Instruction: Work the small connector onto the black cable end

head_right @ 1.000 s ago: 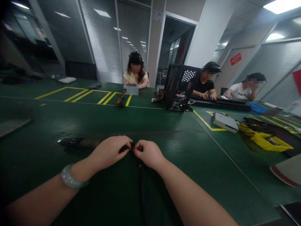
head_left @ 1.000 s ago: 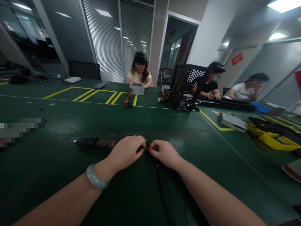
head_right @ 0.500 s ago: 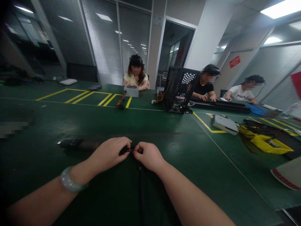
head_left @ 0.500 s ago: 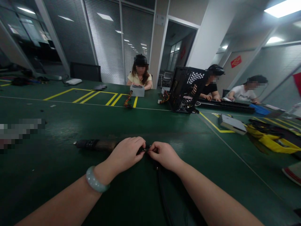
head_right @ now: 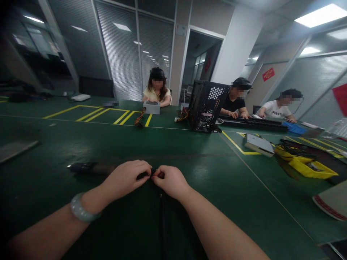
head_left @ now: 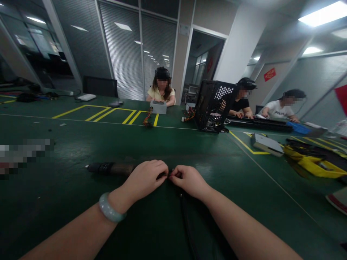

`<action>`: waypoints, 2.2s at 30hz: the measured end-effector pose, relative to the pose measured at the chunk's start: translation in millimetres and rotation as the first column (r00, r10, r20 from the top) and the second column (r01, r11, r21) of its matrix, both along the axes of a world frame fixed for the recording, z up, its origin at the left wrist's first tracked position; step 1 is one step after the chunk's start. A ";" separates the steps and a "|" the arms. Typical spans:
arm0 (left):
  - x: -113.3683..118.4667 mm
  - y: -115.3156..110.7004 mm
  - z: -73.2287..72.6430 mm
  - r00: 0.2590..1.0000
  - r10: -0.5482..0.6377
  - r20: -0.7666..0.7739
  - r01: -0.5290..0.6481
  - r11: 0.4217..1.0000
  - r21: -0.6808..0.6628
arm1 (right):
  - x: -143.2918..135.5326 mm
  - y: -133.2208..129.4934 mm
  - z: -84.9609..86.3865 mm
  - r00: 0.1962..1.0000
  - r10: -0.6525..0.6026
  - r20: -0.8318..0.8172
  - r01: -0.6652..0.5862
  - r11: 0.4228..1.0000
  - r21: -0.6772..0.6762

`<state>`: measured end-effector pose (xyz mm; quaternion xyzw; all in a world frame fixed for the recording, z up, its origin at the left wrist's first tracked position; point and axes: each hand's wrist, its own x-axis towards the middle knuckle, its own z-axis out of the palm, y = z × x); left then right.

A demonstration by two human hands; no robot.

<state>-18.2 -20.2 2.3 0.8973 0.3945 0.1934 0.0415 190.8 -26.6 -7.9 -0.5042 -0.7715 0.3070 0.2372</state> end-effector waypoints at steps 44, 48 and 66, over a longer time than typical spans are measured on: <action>-0.1 -2.6 2.2 0.999 0.054 -0.005 -0.055 0.997 -0.056 | 0.5 -0.4 -0.7 1.000 -0.011 0.007 0.011 1.000 -0.007; -0.1 -2.2 2.9 0.999 0.034 0.004 -0.034 0.998 -0.047 | -0.5 -1.1 1.2 1.000 -0.017 0.023 0.017 1.000 -0.008; -0.1 -2.4 2.0 0.999 0.040 0.016 -0.039 0.997 -0.064 | -1.5 -2.1 4.3 0.999 -0.031 0.034 0.032 0.999 -0.035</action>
